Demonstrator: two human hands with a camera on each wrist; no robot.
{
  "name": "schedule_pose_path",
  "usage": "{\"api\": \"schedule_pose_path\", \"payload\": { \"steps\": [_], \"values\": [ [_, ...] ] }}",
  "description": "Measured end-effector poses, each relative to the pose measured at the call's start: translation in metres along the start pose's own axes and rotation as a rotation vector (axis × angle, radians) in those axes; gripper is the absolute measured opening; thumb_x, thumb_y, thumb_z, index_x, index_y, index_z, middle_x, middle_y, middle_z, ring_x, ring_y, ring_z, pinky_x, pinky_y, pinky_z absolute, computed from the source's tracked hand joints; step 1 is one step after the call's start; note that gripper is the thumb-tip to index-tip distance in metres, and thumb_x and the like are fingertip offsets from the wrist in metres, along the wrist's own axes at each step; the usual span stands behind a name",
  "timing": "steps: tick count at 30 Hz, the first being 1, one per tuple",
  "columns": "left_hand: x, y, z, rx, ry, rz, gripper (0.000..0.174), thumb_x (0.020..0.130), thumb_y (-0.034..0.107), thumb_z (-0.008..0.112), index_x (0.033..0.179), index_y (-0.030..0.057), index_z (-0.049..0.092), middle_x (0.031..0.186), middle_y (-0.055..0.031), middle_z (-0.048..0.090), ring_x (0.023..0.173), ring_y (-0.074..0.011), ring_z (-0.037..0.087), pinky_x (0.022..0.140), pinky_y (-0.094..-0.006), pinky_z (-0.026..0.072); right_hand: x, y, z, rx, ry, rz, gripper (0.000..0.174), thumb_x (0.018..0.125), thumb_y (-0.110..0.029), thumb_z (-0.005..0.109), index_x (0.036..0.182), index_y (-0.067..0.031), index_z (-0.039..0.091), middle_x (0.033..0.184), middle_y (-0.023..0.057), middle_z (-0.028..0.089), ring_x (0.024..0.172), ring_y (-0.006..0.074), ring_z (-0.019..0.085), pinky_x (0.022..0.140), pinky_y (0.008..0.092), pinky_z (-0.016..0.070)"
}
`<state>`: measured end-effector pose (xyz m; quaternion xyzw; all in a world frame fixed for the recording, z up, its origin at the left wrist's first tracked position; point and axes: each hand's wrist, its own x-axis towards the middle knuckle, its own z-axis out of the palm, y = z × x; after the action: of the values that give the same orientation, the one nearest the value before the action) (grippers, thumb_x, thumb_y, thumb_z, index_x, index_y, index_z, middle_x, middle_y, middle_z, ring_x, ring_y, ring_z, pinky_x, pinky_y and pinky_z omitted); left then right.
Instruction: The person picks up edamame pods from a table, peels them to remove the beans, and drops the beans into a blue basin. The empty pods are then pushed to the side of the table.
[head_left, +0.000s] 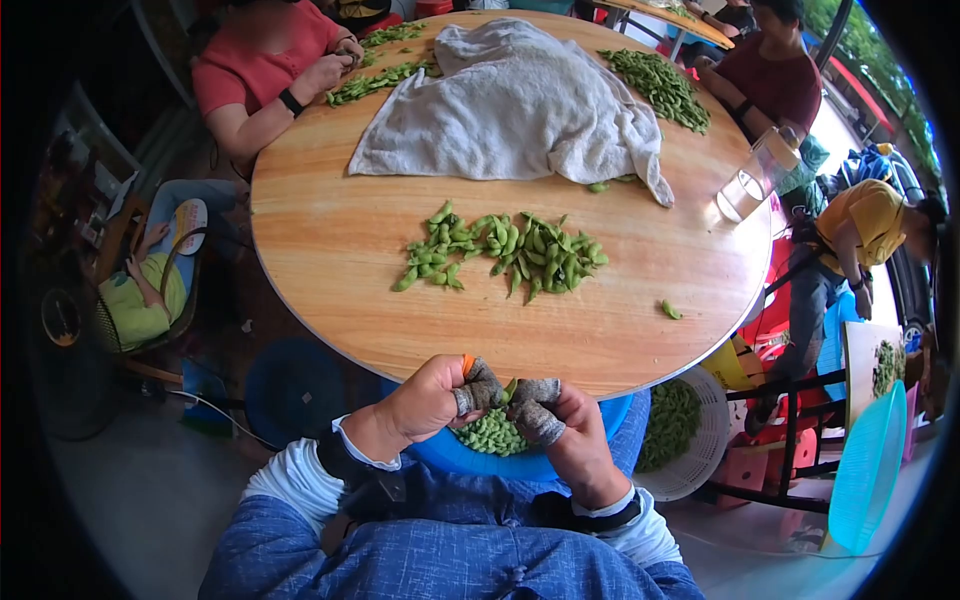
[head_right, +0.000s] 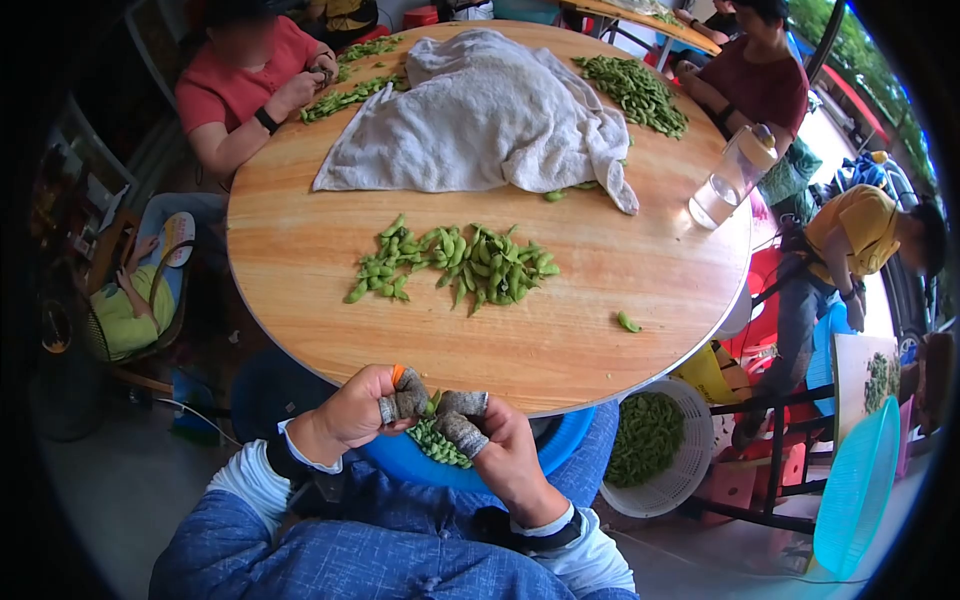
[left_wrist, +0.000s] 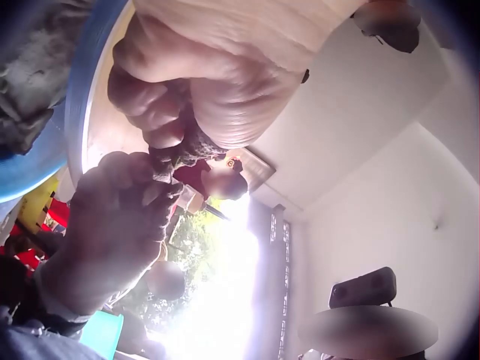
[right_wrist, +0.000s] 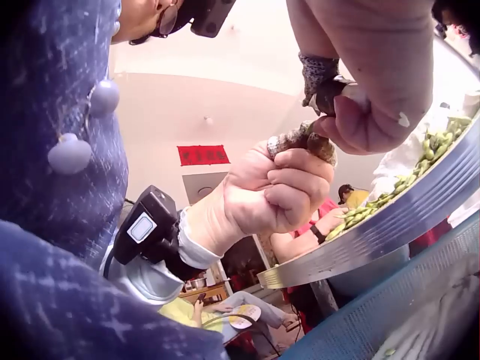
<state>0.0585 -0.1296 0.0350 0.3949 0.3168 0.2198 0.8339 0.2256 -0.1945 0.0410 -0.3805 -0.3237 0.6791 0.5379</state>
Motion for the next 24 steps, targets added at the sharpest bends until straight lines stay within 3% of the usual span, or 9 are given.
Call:
{"api": "schedule_pose_path", "payload": {
  "steps": [6, 24],
  "values": [
    [0.0, 0.002, 0.008, 0.084, 0.006, 0.012, 0.006, 0.08, 0.009, 0.054, 0.077, 0.0042, 0.053, 0.058, 0.005, 0.046, 0.048, -0.0017, 0.037, 0.042, -0.0158, 0.0273, -0.002, 0.001, -0.002, 0.003, 0.007, 0.022, 0.017, 0.076, -0.015, 0.06, 0.085, -0.0018, 0.056, 0.075, -0.0014, 0.055, 0.061, 0.0038, 0.044, 0.054, 0.0176, 0.034],
    [-0.003, 0.006, 0.014, 0.188, -0.036, 0.058, 0.006, 0.079, 0.008, 0.055, 0.078, 0.0021, 0.054, 0.067, 0.0042, 0.052, 0.059, -0.0017, 0.044, 0.052, -0.0157, 0.0345, -0.007, 0.001, -0.003, 0.064, 0.008, 0.013, 0.017, 0.075, -0.013, 0.062, 0.085, -0.002, 0.054, 0.079, 0.0025, 0.057, 0.065, 0.0072, 0.049, 0.058, 0.0189, 0.0383]
  ]
}}
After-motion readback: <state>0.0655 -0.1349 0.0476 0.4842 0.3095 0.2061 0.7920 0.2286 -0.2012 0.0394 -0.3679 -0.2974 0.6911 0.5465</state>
